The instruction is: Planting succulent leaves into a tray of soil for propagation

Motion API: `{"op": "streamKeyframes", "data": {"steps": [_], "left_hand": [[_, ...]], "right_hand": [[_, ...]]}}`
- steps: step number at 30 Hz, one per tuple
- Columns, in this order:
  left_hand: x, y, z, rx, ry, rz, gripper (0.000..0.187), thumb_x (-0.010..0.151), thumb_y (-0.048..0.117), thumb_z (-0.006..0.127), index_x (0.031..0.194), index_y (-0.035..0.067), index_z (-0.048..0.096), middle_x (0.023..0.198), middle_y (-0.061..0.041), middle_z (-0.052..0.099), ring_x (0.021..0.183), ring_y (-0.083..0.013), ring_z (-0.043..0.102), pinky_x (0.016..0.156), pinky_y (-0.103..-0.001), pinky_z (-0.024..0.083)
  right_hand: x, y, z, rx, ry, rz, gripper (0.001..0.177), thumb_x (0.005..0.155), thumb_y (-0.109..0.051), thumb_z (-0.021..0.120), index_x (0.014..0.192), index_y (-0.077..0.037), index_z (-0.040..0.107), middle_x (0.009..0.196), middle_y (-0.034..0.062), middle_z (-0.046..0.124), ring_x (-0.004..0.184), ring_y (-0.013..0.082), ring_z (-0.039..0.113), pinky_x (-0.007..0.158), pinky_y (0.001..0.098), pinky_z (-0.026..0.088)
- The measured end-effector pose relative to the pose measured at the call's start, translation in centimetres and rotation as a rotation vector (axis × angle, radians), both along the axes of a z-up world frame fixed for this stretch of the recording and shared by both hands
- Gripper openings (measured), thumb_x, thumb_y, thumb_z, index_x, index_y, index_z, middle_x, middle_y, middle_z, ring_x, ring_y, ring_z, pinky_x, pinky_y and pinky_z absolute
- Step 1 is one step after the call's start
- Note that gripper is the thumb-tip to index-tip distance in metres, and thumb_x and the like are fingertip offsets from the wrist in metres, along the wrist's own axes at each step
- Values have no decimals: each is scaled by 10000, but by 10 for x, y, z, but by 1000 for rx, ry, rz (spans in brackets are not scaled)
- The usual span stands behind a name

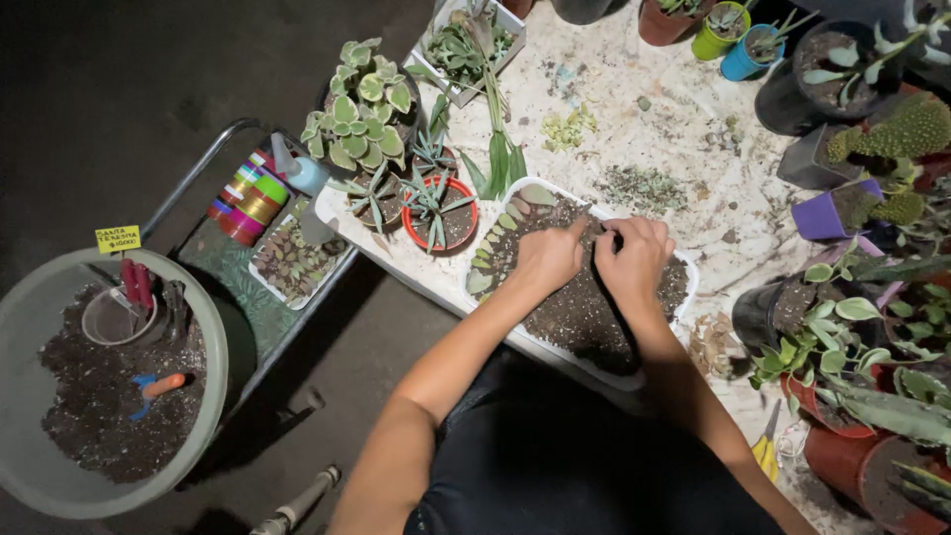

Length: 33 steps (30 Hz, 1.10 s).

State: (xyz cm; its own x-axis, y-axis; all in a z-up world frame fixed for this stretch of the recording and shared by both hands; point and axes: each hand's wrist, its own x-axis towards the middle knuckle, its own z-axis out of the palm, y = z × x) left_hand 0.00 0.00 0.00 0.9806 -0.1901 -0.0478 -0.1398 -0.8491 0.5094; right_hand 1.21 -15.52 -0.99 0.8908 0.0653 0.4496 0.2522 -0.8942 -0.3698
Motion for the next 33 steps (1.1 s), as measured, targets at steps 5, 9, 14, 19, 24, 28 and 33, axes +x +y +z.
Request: {"op": "streamKeyframes", "data": {"steps": [5,9,14,19,24,28,33], "left_hand": [[-1,1,17,-6,-11,-2,441,918,232,474,1323,162,634,780,-174,740,775,-410,756,715,-553,596],[2,1,15,7,-19,8,447,919,231,471,1326,164,642,757,-176,736,758,-409,754,704,-551,600],[3,1,19,4,11,-8,447,915,227,476,1322,163,649,769,-190,738,769,-421,754,706,-558,595],[3,2,16,6,15,-11,443,919,237,480,1325,166,644,788,-199,739,782,-428,753,712,-567,592],[5,2,11,14,4,-6,405,916,239,485,1277,185,659,776,-179,738,768,-423,754,707,-543,601],[2,1,11,-4,11,-7,408,917,229,483,1286,181,650,779,-185,737,777,-427,753,713,-554,597],[4,0,1,-34,4,3,416,926,253,488,1311,170,621,807,-194,742,801,-434,754,731,-566,595]], "right_hand": [[-3,-3,0,13,-8,-11,74,820,-197,707,876,-216,752,860,-9,658,956,230,586,815,368,412],[-5,-1,2,13,-19,-10,68,825,-204,703,873,-224,746,851,-19,649,959,222,587,815,366,414],[-6,-2,3,12,-9,-8,70,823,-222,692,869,-228,744,856,-19,646,954,230,578,810,373,408],[-6,0,5,2,-15,-13,66,820,-219,693,863,-234,741,853,-23,642,947,224,579,803,369,407],[-7,1,9,10,5,-9,73,833,-215,686,872,-228,747,862,-15,648,945,234,571,805,374,404],[-8,2,11,3,5,-1,73,840,-210,687,880,-227,746,868,-13,648,946,235,572,805,375,402],[-2,2,8,-20,6,-24,84,843,-228,697,911,-232,746,882,-11,657,955,241,582,807,385,411]]}}
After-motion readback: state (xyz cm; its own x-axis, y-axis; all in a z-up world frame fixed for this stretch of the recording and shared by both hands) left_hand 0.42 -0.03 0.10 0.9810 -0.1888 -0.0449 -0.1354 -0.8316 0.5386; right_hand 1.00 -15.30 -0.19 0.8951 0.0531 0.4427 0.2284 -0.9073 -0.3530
